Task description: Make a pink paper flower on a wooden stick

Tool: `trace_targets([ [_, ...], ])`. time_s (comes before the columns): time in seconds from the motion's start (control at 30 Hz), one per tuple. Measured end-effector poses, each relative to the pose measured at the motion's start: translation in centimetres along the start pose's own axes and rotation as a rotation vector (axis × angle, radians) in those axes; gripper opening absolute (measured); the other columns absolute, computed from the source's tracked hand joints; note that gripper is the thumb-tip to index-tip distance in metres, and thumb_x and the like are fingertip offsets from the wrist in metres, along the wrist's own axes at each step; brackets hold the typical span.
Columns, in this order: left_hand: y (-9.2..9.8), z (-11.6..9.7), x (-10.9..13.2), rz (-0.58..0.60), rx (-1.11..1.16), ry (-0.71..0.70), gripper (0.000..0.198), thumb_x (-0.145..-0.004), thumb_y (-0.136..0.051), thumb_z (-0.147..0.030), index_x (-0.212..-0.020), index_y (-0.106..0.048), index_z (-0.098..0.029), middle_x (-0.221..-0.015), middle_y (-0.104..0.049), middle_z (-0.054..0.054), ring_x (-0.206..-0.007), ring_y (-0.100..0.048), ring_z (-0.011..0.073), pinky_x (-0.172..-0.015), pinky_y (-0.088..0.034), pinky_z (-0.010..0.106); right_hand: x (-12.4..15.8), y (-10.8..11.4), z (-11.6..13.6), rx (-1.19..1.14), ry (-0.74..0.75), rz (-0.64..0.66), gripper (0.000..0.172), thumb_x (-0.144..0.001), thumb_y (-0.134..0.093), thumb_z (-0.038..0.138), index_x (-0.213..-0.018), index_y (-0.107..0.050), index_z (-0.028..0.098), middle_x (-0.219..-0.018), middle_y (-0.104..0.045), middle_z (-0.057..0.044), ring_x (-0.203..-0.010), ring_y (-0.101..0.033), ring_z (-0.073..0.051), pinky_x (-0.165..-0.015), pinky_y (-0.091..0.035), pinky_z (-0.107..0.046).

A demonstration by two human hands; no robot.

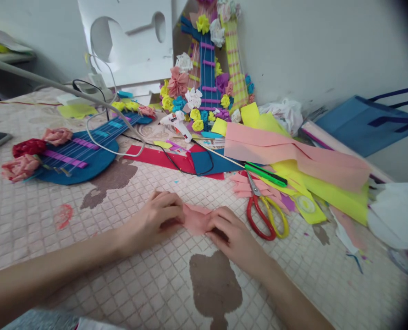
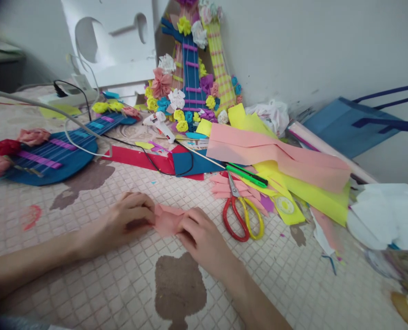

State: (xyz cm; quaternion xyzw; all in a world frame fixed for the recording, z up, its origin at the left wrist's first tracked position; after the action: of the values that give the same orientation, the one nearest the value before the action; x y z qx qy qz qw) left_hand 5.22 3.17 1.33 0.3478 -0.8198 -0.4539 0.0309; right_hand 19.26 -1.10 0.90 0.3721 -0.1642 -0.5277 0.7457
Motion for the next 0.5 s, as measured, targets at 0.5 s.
trace_targets([
  [0.5,-0.4,1.2,-0.7,-0.011,0.051,0.192,0.009,-0.08,-0.056,-0.017,-0.073,-0.061,-0.017,-0.077,-0.06,0.002,-0.073,-0.055,0.0152,-0.074,-0.043,0.032,0.0,-0.2,-1.0,-0.083,-0.161,-0.113,0.013,-0.081,-0.052,0.009,-0.077,-0.051,0.021,-0.087,-0.053,-0.002,-0.085,-0.054,-0.017,-0.073,-0.047,-0.031],
])
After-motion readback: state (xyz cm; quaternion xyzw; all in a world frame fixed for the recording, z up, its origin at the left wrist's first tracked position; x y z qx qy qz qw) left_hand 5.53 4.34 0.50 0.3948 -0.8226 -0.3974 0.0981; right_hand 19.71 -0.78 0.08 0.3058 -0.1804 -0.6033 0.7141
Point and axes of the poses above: each hand's wrist, its own x-axis away from the middle knuckle, its own y-axis out of the back of the hand, z = x × y, the point moved 8 cm from there along -x, towards the middle knuckle
